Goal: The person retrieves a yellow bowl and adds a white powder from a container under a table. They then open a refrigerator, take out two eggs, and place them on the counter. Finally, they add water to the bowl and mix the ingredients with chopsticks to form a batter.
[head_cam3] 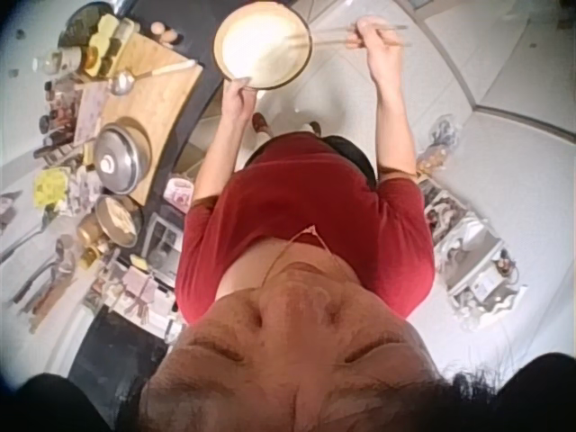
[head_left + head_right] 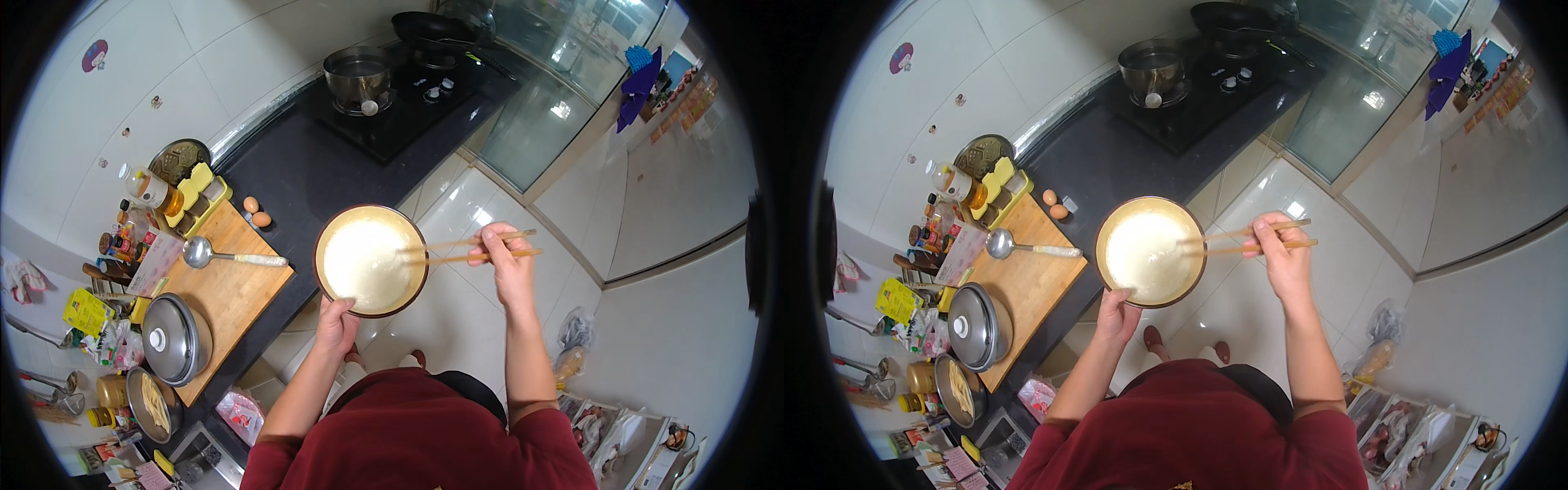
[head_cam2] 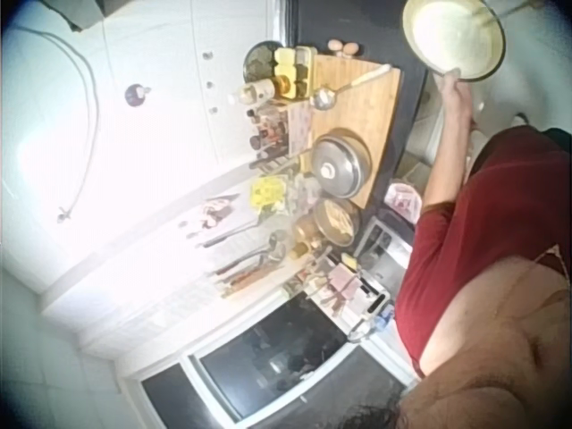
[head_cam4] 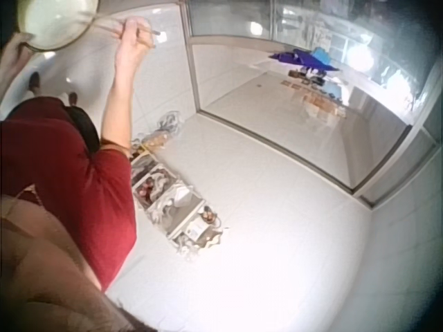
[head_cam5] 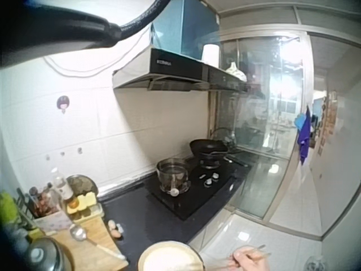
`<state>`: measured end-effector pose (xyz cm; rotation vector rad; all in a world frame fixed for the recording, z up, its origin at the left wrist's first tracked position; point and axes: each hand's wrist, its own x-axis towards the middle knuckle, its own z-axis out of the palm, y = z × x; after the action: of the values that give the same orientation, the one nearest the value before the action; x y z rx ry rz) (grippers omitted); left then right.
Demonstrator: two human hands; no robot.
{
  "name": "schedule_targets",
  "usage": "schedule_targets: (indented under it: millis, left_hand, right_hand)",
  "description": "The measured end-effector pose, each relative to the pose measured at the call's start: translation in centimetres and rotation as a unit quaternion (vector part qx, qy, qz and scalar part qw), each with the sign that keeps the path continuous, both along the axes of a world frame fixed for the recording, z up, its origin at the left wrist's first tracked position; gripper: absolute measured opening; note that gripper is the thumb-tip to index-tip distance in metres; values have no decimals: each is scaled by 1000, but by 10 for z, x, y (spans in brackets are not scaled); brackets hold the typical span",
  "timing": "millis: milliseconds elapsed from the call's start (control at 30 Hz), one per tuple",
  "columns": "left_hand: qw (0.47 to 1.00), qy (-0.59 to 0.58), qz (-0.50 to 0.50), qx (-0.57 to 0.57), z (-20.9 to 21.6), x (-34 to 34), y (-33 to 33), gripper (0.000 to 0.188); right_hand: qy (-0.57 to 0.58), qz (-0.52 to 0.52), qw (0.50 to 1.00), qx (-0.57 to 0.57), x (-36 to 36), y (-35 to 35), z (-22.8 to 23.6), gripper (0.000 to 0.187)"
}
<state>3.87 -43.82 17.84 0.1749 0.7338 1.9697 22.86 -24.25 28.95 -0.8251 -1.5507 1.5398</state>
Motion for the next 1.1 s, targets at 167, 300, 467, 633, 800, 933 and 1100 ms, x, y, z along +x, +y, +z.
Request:
schedule_targets:
  millis: [167,300,467,633,800,933,1100]
  left_hand:
    - [1000,8,0,-28,10,2,6,67]
    - [998,32,11,-52,1,0,-1,66]
    - [997,-44,-48,-43,-10,10,4,66]
    - [998,-46,-40,-28,-5,9,3,64]
    - [999,-11,-23,-33,-1,25,18,65]
    - [999,-27,-22,-26,3,30,26,63]
    - [999,-34,17,-23,-2,49,38,61]
  right_hand:
    - [49,41,997,-46,-38,-23,-15,18]
    - [-26,89,994,-61,-16,-2,-12,18]
    - [37,-16,999,-17,-31,-4,-32,18]
    - [-17,121,988,-92,-14,-2,-12,20]
    - [32,-19,999,3,-6,10,-20,19]
    - [16,102,992,-76,0,6,-11,19]
    - [10,13,1000,-23,27,37,-16,16]
